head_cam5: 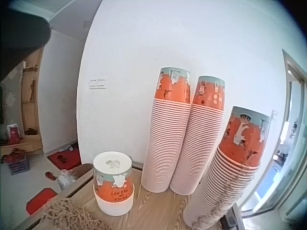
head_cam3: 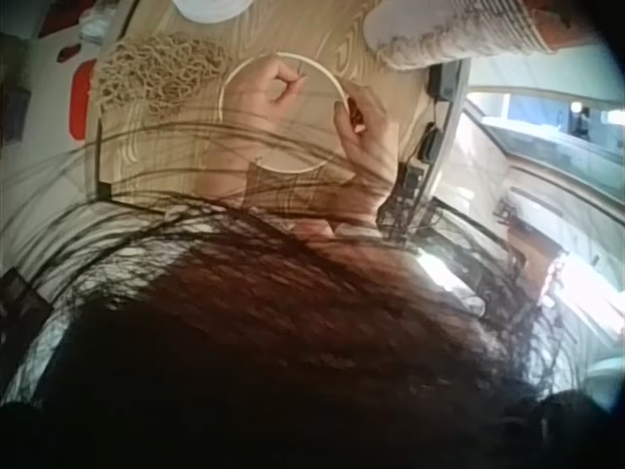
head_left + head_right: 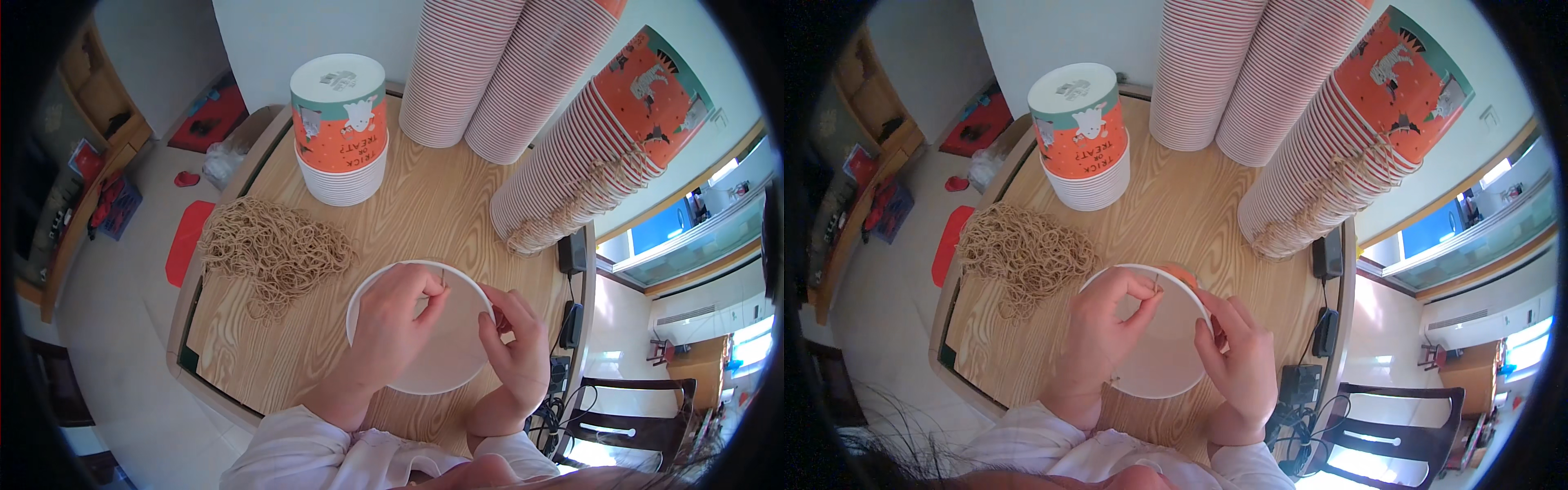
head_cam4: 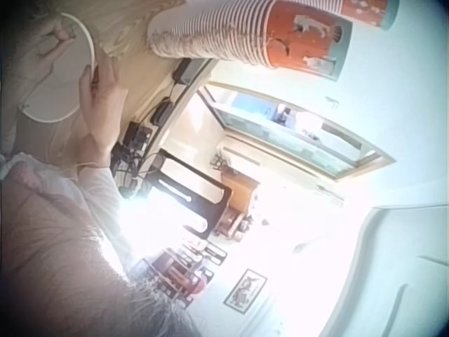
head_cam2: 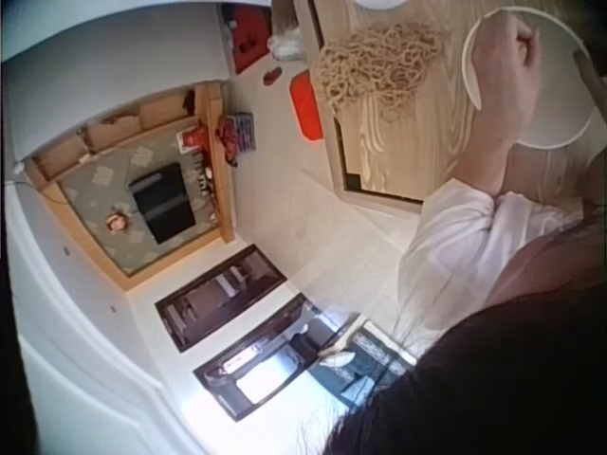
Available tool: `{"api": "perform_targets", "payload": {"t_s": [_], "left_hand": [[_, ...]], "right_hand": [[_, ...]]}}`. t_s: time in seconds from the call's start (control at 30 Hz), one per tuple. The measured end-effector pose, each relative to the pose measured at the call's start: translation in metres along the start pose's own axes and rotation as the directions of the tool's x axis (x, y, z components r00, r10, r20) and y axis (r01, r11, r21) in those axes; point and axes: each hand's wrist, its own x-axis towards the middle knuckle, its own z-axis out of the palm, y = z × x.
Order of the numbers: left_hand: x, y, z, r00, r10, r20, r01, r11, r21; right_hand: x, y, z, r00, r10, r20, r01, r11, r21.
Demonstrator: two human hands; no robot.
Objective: The person is putting rubber bands around the rim of paper buckets for packaging.
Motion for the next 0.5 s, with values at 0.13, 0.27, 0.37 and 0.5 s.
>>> {"api": "perform_targets", "payload": {"t_s": [0.13, 0.27, 0.37, 0.5], "left_hand": [[-0.0011, -0.0029, 0.0013, 1.0, 0.011, 0.029, -0.011, 1.0, 0.005], [-0.0013, -0.0031, 0.0001, 0.997, 0.025, 0.071, -0.024, 1.0, -0.02], [-0.0007, -0.0021, 0.0004, 0.997, 0.023, 0.076, -0.021, 1.0, -0.02], [-0.0001, -0.0019, 0.0004, 0.996, 0.062, 0.07, -0.061, 0.998, -0.018]], "right_hand": [[0.0003, 0.0012, -0.0002, 1.0, 0.008, -0.004, -0.008, 1.0, 0.011], [0.0017, 0.0011, -0.0007, 1.0, -0.013, 0.001, 0.013, 1.0, 0.003], [0.002, 0.0016, -0.0005, 1.0, -0.01, 0.001, 0.01, 1.0, -0.001], [0.0019, 0.002, -0.0007, 1.0, -0.015, -0.003, 0.015, 1.0, -0.001]]}}
